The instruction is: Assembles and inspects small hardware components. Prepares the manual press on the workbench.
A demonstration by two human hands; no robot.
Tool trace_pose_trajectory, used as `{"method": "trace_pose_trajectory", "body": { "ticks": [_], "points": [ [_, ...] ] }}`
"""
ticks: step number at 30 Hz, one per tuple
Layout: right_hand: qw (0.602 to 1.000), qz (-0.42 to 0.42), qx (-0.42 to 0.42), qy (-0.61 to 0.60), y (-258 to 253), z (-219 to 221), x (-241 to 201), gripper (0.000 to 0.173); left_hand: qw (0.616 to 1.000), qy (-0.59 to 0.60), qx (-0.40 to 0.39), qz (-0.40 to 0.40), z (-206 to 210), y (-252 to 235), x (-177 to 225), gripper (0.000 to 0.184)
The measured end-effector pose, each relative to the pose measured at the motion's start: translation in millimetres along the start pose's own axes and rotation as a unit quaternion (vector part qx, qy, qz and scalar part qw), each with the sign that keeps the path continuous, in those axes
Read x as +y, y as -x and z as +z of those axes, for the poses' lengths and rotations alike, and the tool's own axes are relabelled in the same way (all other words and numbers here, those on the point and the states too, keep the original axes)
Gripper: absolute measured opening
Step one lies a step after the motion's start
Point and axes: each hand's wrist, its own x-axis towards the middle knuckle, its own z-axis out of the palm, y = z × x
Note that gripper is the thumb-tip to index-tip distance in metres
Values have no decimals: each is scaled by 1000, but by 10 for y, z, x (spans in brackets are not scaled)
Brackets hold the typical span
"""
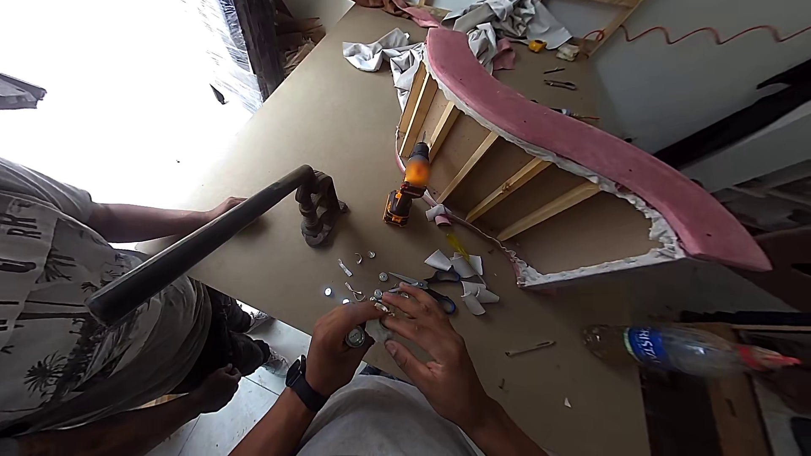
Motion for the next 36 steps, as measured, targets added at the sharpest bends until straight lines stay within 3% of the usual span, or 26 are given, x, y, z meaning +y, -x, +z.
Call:
{"method": "trace_pose_trajectory", "body": {
  "ticks": [6, 14, 29, 36],
  "points": [
    [997, 10, 37, 70, 33, 19, -15, 27, 1000, 11, 2, -22, 62, -46, -24, 30],
    [995, -1, 95, 33, -37, -10, 30, 15, 999, 15, -11, -30, 114, -75, -38, 30],
    [994, 42, -30, 92, -14, -140, -44, 20, 999, 13, -35, -23, 106, -35, -41, 31],
    [994, 96, 7, 61, -16, -179, -54, 17, 999, 2, -35, 0, 166, -65, -15, 30]
  ]
}}
